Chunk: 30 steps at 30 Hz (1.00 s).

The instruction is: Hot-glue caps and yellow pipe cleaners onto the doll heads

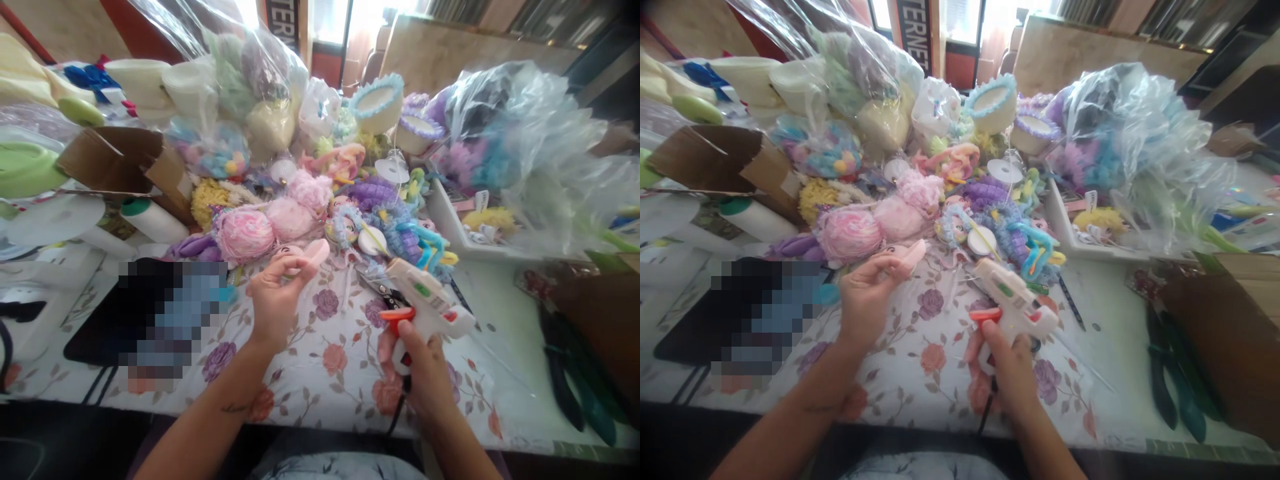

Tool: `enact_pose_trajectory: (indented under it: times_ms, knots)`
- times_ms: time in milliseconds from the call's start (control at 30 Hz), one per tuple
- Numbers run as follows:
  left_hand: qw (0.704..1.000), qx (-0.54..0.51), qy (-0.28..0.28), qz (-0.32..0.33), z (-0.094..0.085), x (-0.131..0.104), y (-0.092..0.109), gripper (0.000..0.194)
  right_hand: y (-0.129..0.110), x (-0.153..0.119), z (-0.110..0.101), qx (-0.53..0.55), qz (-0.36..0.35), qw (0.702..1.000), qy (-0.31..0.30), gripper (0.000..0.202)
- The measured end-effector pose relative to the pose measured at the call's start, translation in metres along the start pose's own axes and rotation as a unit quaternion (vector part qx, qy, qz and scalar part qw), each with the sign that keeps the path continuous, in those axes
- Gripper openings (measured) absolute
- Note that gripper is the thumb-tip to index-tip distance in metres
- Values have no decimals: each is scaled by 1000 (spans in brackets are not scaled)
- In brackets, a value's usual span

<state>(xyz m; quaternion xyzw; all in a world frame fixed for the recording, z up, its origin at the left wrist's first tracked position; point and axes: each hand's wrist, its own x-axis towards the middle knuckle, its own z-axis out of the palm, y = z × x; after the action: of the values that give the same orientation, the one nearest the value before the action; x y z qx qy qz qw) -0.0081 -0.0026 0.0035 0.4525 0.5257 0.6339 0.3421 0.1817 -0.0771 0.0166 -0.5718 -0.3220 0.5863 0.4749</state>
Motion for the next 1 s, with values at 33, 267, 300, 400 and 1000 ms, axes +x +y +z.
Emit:
enact_pose_trajectory:
  times_ms: [33, 267, 300, 400, 1000]
  knots:
    - [998, -45, -25, -47, 1, 0, 0, 10, -3, 4, -3, 16, -32, 999, 15, 36]
    - [898, -251, -193, -307, 8, -6, 7, 26, -25, 31, -2, 35, -173, 984, 35, 42]
    - [888, -261, -196, -324, 8, -7, 7, 27, -25, 33, 1, 30, -172, 984, 37, 49]
    - [862, -285, -206, -364, 8, -8, 6, 26, -22, 37, 8, 18, -158, 987, 17, 55]
    - [801, -304, -381, -348, 11, -15, -2, 37, -12, 39, 11, 108, -117, 986, -45, 55]
